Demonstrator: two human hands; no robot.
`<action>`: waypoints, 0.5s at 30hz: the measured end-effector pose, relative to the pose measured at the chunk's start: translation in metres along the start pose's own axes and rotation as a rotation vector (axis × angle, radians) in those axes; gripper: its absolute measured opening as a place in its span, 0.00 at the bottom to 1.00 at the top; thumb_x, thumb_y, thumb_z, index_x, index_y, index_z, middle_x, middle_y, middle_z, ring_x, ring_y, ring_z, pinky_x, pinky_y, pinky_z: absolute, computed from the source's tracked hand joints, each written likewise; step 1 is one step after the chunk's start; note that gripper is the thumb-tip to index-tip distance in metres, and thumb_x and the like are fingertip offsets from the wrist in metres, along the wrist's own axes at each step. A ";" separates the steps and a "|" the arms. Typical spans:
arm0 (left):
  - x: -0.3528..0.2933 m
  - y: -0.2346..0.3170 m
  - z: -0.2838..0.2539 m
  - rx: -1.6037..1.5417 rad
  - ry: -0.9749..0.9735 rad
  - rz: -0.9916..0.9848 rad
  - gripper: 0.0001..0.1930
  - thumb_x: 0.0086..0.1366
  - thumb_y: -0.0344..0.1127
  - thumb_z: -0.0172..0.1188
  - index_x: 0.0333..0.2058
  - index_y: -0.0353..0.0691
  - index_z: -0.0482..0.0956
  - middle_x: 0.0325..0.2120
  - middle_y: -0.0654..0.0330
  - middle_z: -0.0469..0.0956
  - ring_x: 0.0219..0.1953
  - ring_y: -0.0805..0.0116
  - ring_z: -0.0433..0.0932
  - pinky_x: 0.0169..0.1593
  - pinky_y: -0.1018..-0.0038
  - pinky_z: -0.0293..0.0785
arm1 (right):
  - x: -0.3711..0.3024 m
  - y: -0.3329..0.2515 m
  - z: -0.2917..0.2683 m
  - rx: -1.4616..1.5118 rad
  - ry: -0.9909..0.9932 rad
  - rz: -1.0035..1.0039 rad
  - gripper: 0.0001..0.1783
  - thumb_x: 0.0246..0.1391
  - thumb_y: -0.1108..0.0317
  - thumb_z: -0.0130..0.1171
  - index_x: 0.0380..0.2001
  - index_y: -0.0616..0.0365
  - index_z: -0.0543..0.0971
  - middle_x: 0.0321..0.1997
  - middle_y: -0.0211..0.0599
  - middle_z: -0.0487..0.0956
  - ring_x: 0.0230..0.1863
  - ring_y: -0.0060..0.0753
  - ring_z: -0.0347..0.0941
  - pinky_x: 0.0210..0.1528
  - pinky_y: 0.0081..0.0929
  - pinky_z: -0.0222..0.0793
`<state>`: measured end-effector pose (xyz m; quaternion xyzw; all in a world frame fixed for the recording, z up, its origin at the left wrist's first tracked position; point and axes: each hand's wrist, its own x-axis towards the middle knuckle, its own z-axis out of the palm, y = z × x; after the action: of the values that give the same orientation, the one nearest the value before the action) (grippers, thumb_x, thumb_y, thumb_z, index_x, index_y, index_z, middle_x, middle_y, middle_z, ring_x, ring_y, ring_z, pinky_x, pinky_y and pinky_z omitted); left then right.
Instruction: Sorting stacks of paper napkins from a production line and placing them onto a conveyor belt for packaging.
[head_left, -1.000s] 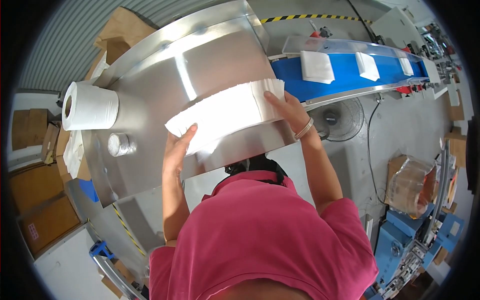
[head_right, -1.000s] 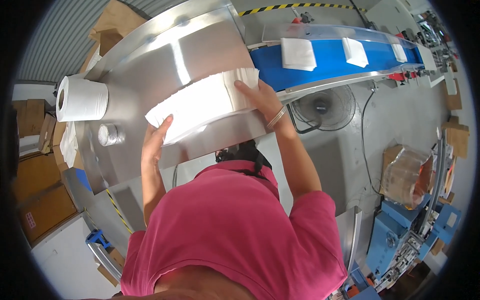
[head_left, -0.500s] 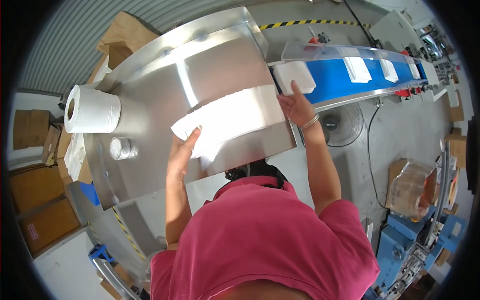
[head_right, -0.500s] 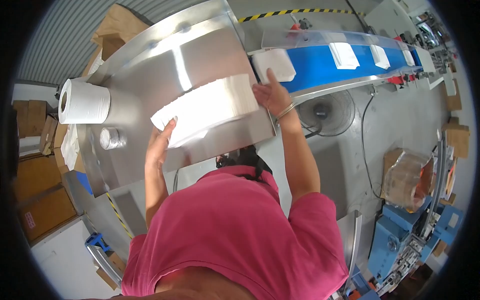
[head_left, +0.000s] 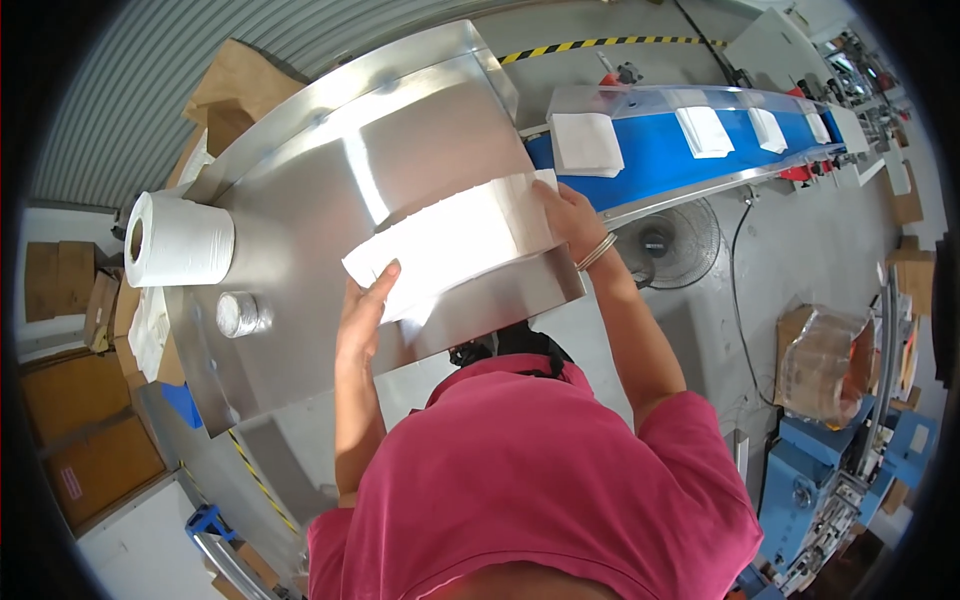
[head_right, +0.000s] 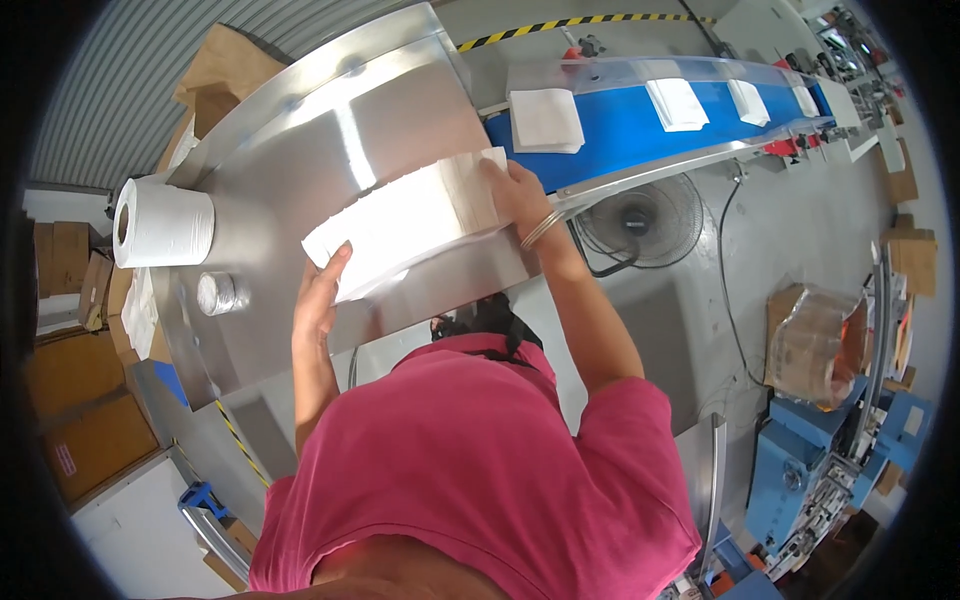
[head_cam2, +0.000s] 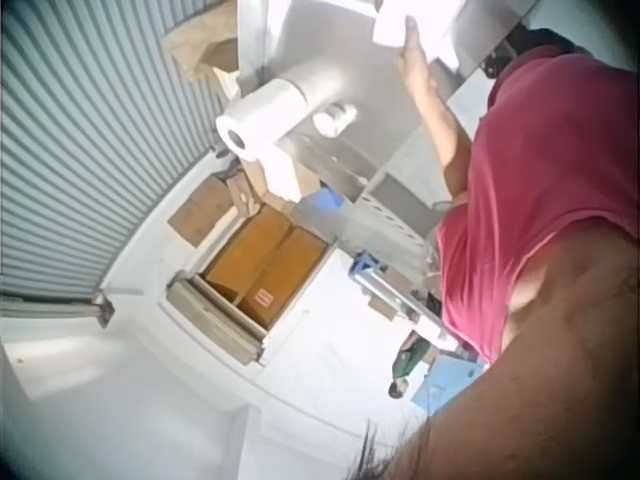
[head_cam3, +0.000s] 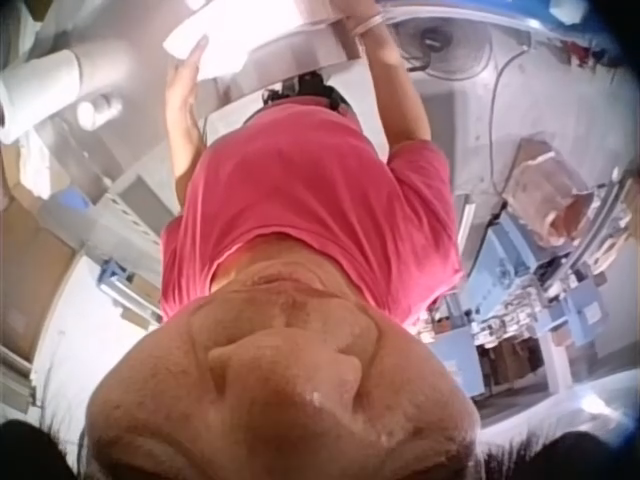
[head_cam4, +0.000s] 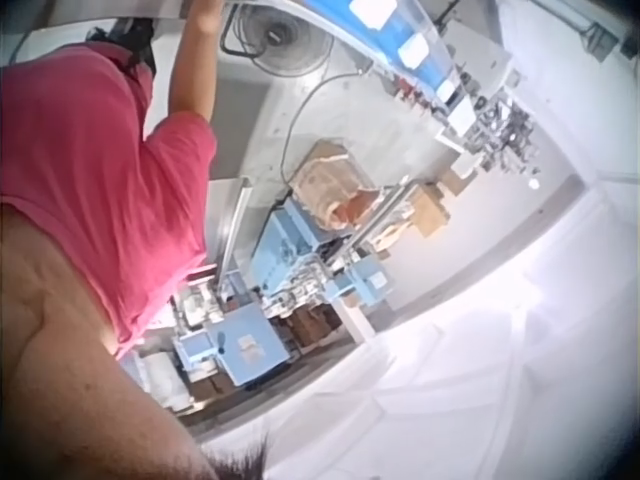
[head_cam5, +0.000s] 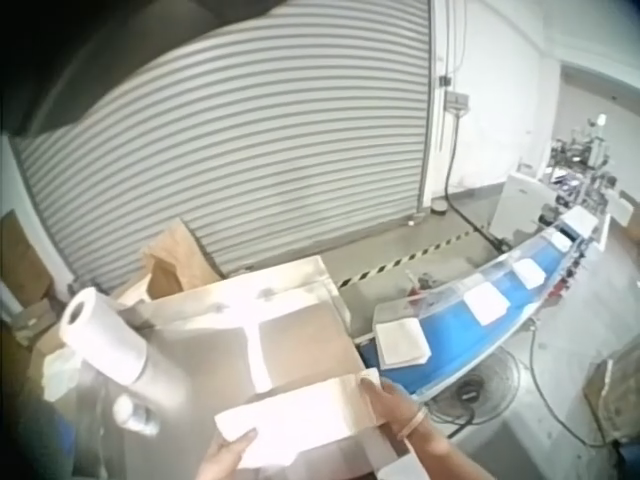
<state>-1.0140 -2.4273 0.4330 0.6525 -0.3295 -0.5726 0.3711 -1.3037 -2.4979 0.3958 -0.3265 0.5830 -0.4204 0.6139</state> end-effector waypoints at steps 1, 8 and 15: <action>-0.001 0.000 0.000 0.000 -0.001 0.001 0.51 0.53 0.53 0.66 0.63 0.30 0.46 0.60 0.42 0.58 0.64 0.50 0.55 0.65 0.57 0.46 | -0.003 -0.002 0.001 0.000 0.001 -0.001 0.29 0.56 0.49 0.56 0.46 0.68 0.73 0.38 0.38 0.78 0.39 0.26 0.73 0.42 0.22 0.67; -0.003 0.000 -0.003 -0.028 0.001 -0.019 0.52 0.52 0.54 0.67 0.63 0.30 0.46 0.60 0.43 0.58 0.65 0.50 0.53 0.66 0.58 0.45 | 0.011 0.014 -0.014 -1.015 -0.067 -0.311 0.29 0.49 0.51 0.57 0.45 0.66 0.72 0.36 0.59 0.77 0.39 0.61 0.73 0.44 0.44 0.68; 0.008 -0.008 -0.002 -0.017 -0.035 0.011 0.51 0.53 0.56 0.65 0.63 0.28 0.47 0.60 0.42 0.59 0.65 0.50 0.54 0.65 0.60 0.48 | 0.036 0.006 -0.046 0.590 0.055 0.335 0.22 0.58 0.52 0.54 0.41 0.62 0.76 0.40 0.39 0.79 0.44 0.31 0.75 0.45 0.30 0.74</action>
<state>-1.0113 -2.4303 0.4222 0.6373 -0.3346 -0.5846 0.3743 -1.3500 -2.5238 0.3695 -0.0231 0.4979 -0.4731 0.7265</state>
